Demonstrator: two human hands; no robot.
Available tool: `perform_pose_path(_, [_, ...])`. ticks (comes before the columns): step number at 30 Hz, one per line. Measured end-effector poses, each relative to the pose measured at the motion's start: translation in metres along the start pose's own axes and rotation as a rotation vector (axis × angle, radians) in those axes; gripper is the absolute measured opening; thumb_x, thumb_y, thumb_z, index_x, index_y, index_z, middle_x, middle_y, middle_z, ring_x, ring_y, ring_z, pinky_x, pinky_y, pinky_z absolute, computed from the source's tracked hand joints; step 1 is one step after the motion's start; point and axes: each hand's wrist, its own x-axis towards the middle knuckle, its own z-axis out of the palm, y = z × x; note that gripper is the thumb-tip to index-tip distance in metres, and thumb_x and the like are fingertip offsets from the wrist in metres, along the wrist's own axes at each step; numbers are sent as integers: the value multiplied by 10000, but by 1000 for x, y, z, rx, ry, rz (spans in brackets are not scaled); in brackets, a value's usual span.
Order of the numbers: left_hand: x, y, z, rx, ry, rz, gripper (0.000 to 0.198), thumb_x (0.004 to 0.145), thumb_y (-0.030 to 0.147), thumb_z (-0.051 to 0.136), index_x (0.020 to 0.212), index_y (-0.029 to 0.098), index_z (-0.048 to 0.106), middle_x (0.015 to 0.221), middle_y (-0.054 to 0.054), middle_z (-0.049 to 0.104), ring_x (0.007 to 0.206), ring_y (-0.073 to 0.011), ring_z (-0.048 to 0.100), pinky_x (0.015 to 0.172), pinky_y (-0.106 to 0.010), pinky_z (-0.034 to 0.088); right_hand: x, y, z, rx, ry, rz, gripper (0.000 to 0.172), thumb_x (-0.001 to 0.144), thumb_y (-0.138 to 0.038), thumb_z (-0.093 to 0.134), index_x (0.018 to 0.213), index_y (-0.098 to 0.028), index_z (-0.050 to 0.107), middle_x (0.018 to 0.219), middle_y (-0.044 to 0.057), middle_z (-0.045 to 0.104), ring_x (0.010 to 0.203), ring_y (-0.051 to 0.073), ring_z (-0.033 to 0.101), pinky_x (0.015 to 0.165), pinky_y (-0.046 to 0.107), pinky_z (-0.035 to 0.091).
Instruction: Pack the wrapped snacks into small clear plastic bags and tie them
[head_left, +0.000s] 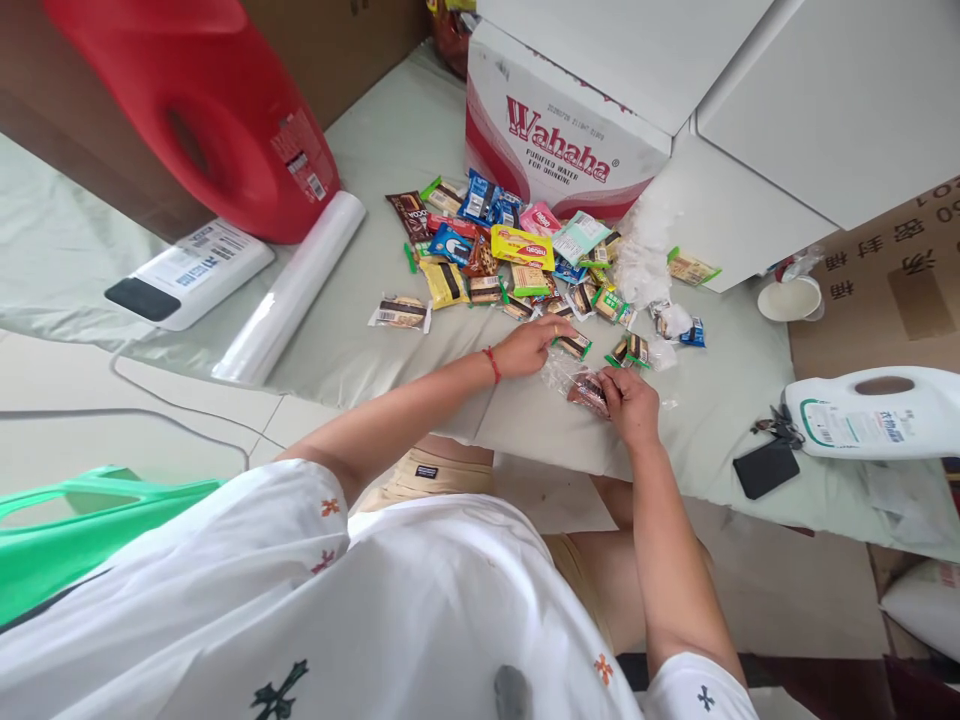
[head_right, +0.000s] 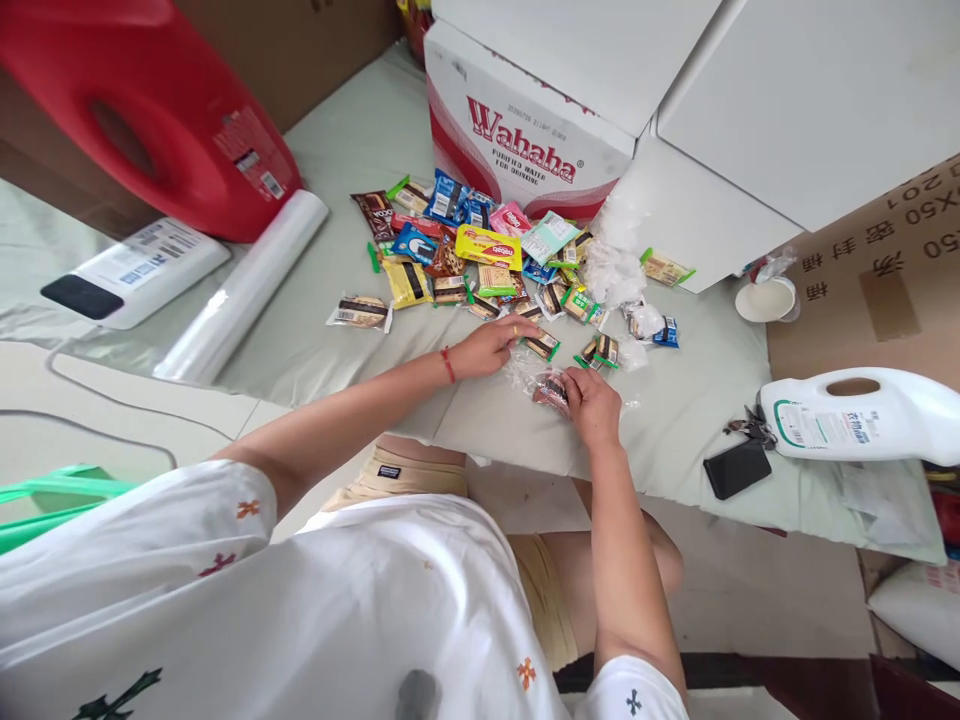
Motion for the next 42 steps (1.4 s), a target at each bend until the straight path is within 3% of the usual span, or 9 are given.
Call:
perform_pose_path(4, [13,-4,-3,8,-202,83,644,722,30,568,1332,205,674,1392,-102,668,1299,-223,627,1074,-343,511,1,1,0,20,-6,-10,374,1051,-437,462,1033,-226,769,1019,87,779,955,234,704,897,368,538])
perform_pose_path(7, [15,-3,-8,63,-307,69,394,732,125,664,1110,184,760,1229,-89,743,1143,-230,696,1015,-326,527,1,3,0,44,-6,-19,374,1048,-439,465,1036,-223,770,1020,84,779,952,232,704,881,363,541])
perform_pose_path(10, [8,-7,-20,80,-208,-54,165,789,173,624,887,165,756,969,-71,765,910,-197,712,869,-299,537,1,4,0,63,-3,-25,369,1044,-433,469,1036,-222,772,995,80,777,927,228,699,877,360,540])
perform_pose_path(17, [-35,-12,-60,-141,31,-292,175,828,332,633,850,168,688,877,-46,723,754,-146,614,730,-263,482,3,5,1,121,-8,-3,351,1028,-424,491,1011,-227,781,1007,80,784,927,230,705,889,376,547])
perform_pose_path(22, [-42,9,-41,-339,-63,-140,605,781,330,725,1352,204,573,1249,-98,736,857,-145,607,735,-259,454,5,9,1,120,-7,-7,361,1023,-448,497,1001,-230,784,1007,81,788,932,234,710,881,375,550])
perform_pose_path(26, [-31,21,-8,-261,-188,-164,910,709,313,801,1529,197,423,1196,-80,775,874,-172,647,810,-292,478,5,10,2,98,4,-8,363,1020,-458,505,1002,-229,785,987,84,786,917,237,712,863,373,551])
perform_pose_path(32, [-35,19,-31,113,-258,-251,187,781,289,674,917,211,777,794,-3,771,810,-196,685,762,-281,461,6,9,3,123,2,-23,347,1017,-433,508,1006,-221,782,1001,84,790,942,241,712,875,377,543])
perform_pose_path(38, [-49,18,-70,247,39,-501,169,813,310,632,845,176,729,740,-43,707,745,-213,635,719,-311,471,11,7,4,125,-14,-7,346,1004,-441,514,978,-221,780,978,87,790,917,251,709,841,382,537])
perform_pose_path(42, [-46,43,-48,350,128,-315,604,887,557,643,1335,154,612,1231,-144,681,1145,-302,609,987,-427,483,13,7,4,115,-27,-12,343,996,-439,517,978,-218,779,961,87,785,907,249,704,826,374,531])
